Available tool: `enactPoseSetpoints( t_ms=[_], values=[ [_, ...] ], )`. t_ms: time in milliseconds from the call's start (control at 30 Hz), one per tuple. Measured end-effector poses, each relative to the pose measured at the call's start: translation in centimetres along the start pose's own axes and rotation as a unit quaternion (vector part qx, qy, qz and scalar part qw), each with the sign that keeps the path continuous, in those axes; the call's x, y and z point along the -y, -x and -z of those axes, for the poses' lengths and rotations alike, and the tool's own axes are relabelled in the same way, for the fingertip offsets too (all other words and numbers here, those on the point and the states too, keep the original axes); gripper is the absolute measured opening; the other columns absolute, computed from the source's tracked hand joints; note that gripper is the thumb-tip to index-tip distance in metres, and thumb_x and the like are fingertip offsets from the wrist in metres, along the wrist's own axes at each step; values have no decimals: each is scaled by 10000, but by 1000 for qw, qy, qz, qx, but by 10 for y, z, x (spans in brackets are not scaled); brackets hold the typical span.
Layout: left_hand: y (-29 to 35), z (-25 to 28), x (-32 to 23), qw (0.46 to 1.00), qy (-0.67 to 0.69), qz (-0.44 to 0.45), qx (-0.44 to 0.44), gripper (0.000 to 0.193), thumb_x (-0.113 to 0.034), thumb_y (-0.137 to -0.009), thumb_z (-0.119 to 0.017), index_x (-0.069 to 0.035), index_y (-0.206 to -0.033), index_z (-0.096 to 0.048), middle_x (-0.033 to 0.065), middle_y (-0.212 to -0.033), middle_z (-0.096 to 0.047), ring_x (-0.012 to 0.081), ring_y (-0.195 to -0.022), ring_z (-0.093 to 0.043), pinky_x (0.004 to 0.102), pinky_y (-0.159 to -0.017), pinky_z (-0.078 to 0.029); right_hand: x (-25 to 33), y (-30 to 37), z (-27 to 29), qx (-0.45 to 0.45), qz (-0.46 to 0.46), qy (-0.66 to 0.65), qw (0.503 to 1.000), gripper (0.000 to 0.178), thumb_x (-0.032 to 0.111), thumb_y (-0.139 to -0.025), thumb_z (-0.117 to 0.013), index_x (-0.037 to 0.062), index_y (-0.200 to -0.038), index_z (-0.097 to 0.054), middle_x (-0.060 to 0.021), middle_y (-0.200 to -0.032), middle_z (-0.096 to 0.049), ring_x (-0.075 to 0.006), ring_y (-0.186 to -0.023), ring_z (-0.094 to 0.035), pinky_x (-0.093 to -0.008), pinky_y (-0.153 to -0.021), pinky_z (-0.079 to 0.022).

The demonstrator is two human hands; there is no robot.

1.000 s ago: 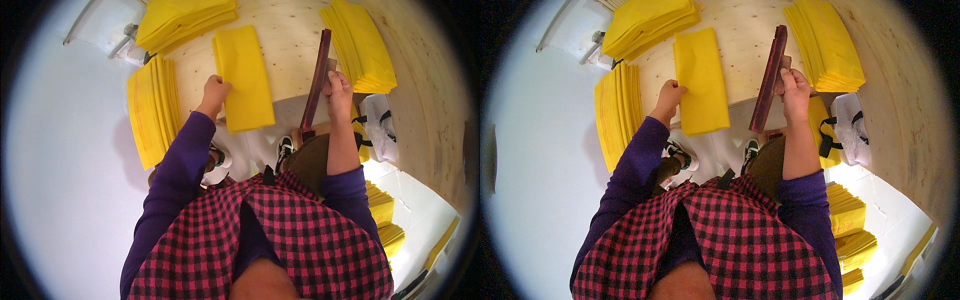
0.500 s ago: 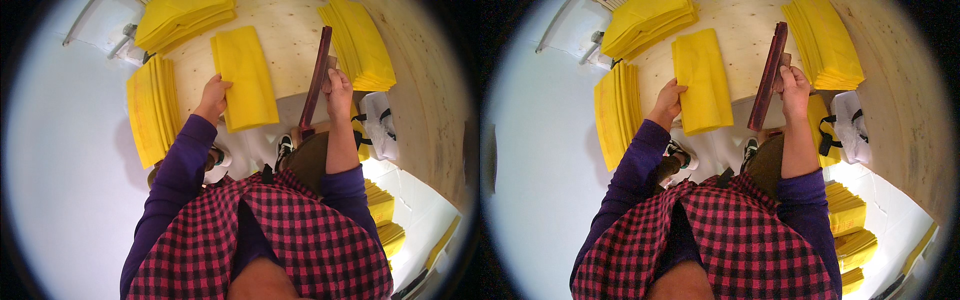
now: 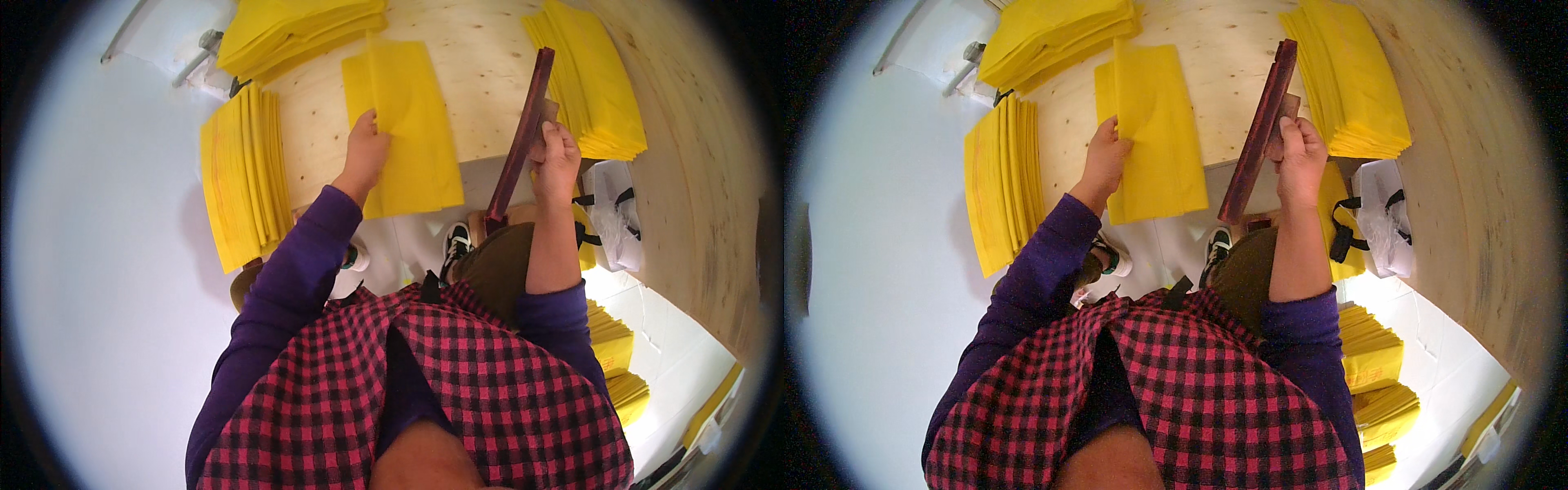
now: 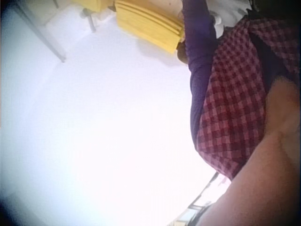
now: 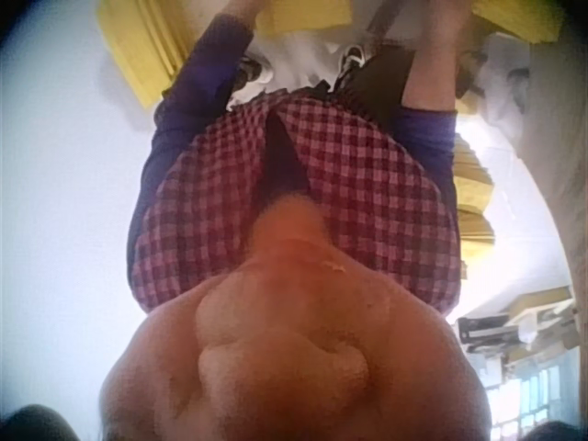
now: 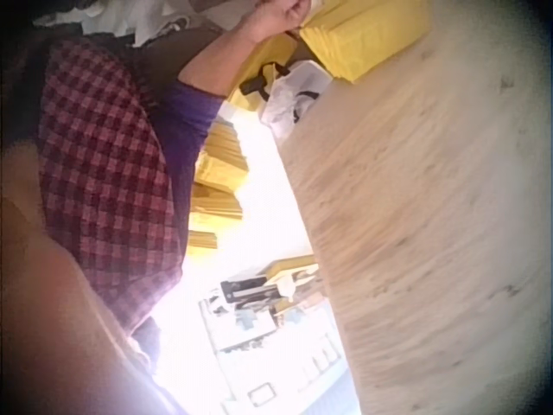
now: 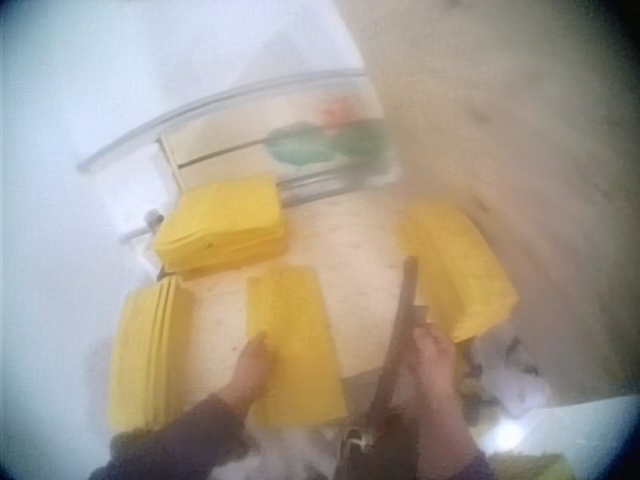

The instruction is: The person repeatedly folds yellow foam sheets in half using a wooden block as a guide and then stacks them on a wooden workbench. The person handles the sheets one at a time, aligns them, and uses the block to press the fold before stacking.

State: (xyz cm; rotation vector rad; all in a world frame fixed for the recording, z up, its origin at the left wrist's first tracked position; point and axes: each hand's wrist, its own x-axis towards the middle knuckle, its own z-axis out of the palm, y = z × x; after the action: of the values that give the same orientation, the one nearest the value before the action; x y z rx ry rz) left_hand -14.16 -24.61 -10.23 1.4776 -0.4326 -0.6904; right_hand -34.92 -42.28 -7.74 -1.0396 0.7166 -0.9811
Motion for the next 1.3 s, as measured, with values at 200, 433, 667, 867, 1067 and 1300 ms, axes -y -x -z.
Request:
enactPoseSetpoints(
  t_ms=[200, 433, 667, 867, 1067, 1300],
  values=[
    [6, -44, -34, 977, -71, -178, 95, 452, 86, -799, -423, 26, -1246, -391, 124, -1147, -564, 187, -992, -575, 279, -833, -462, 22, 10, 8, 6, 91, -83, 992, 135, 150, -869, -532, 26, -888, -584, 56, -637, -495, -18, -487, -364, -183, -445, -274],
    [13, -86, -72, 967, 89, -191, 143, 468, 81, -814, -436, 12, -1272, -366, 107, -1134, -575, 184, -999, -573, 273, -839, -456, 61, 12, 28, 132, 160, -213, 955, 259, 166, -882, -488, -32, -1046, -518, -79, -827, -600, -96, -606, -538, -210, -516, -426],
    [-33, -103, -30, 977, 153, -88, 122, 453, 88, -794, -441, 23, -1240, -393, 134, -1094, -582, 201, -954, -588, 294, -813, -475, 66, 15, 17, 51, 176, -133, 974, 258, 183, -882, -486, -24, -1033, -516, -68, -796, -588, -51, -487, -450, -176, -429, -348],
    [-45, -91, 12, 993, 91, 16, 79, 499, 73, -755, -495, 44, -1238, -374, 158, -1090, -576, 227, -939, -592, 327, -758, -506, 61, 5, 24, 47, 139, -65, 987, 177, 134, -870, -511, -19, -939, -565, -29, -721, -597, -22, -485, -450, -163, -400, -322],
    [-23, -86, 17, 982, -157, -100, 13, 631, 23, -750, -572, 39, -1319, -301, 206, -1248, -462, 260, -1136, -483, 343, -905, -433, 73, -19, 4, -2, 77, 195, 978, 167, 145, -846, -563, -22, -847, -568, 11, -632, -510, -71, -562, -463, -206, -499, -370],
    [55, -73, 37, 960, -191, -202, 26, 501, 22, -780, -541, -40, -1258, -404, 125, -1274, -428, 229, -1187, -417, 333, -964, -363, 55, -68, -58, 133, 165, 553, 806, 408, 372, -746, -581, -34, -780, -589, -193, -723, -616, -329, -684, -606, -387, -627, -466]
  ],
)
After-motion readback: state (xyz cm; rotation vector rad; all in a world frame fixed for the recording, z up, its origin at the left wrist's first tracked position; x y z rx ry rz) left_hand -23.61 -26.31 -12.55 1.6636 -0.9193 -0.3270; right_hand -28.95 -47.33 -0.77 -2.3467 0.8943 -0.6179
